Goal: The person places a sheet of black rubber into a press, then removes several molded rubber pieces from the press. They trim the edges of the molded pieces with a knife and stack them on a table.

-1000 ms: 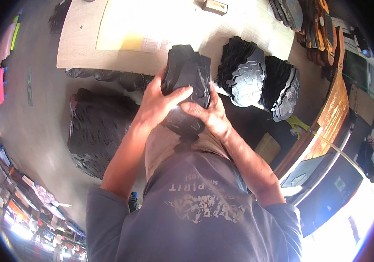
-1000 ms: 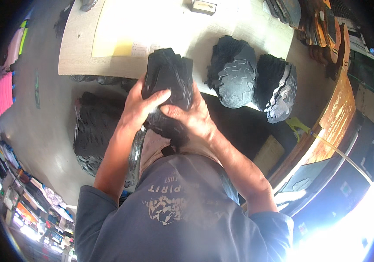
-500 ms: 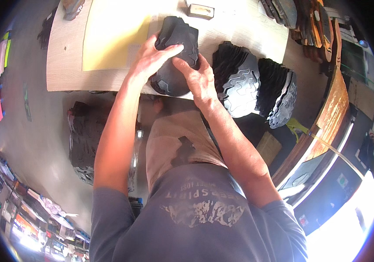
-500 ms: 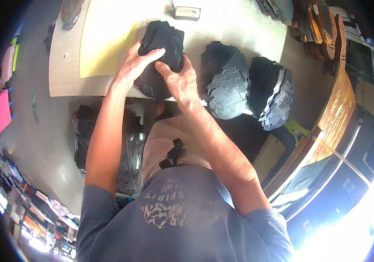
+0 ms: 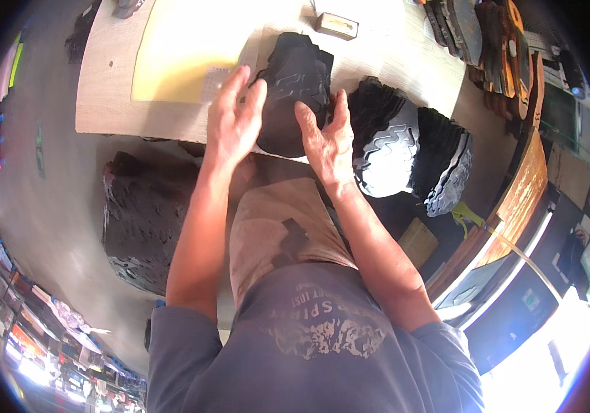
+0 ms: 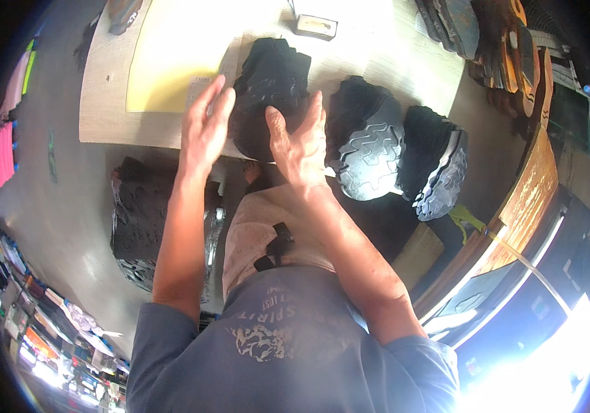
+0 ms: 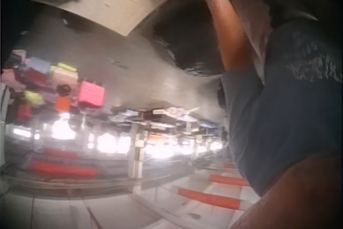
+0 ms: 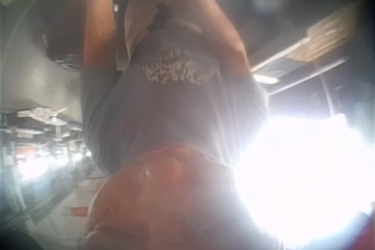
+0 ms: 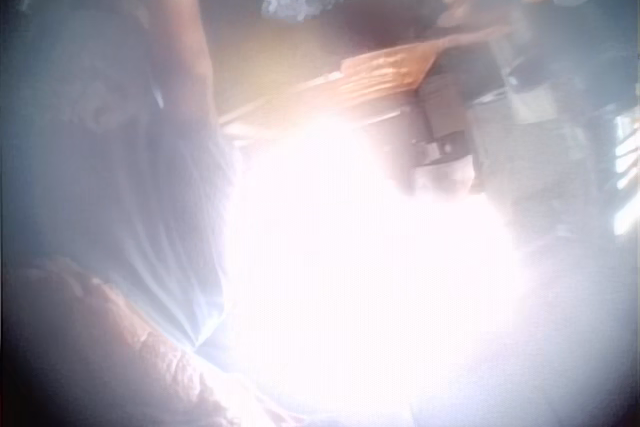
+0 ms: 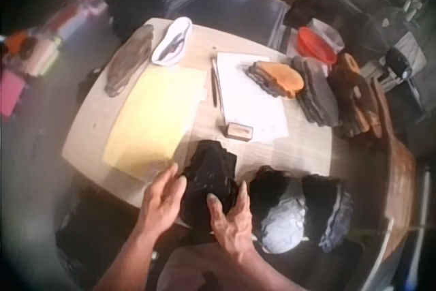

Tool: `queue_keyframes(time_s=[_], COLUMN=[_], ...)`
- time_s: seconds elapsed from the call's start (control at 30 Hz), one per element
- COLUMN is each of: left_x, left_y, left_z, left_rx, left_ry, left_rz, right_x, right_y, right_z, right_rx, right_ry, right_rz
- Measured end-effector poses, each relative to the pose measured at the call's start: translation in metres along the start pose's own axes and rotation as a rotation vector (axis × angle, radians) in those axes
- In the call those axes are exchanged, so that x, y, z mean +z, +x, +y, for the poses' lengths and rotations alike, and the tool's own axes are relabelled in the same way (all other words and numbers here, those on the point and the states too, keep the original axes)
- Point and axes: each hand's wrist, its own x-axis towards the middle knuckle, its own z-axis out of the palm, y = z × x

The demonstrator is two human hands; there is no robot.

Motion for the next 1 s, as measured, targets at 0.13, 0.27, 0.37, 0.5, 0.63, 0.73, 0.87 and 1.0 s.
queue_keyframes(time_s=[0.13,0.27,0.37,0.5,0.63,0.73,0.87,1.0], left_x=[0.013,0.013,0.001,-0.011,-0.011,-0.004,-0.001,-0.009], left_y=[-0.026,-0.015,0.000,0.015,0.021,0.014,0.003,-0.001], left_z=[-0.006,-0.012,-0.003,0.018,0.032,0.032,0.027,0.023], left_rx=[0.158,0.010,-0.288,-0.347,-0.319,-0.246,-0.303,-0.328], left_ry=[0.144,0.098,-0.074,0.085,0.030,0.070,-0.170,-0.577], left_rz=[0.099,0.067,-0.026,-0.205,-0.314,-0.277,-0.263,-0.237], right_x=[0.003,0.008,0.009,0.010,0.009,0.007,0.004,-0.002], right_y=[-0.005,-0.006,-0.004,0.000,0.002,0.002,0.006,0.007], right_z=[0.000,0.003,0.006,0.008,0.005,0.006,0.012,0.013], right_rx=[0.094,0.021,0.085,0.070,0.113,0.113,0.153,0.082], right_ry=[0.078,0.083,0.152,0.351,0.518,0.584,0.562,0.801], right_rz=[-0.111,-0.043,-0.024,-0.003,0.020,0.032,0.055,0.012])
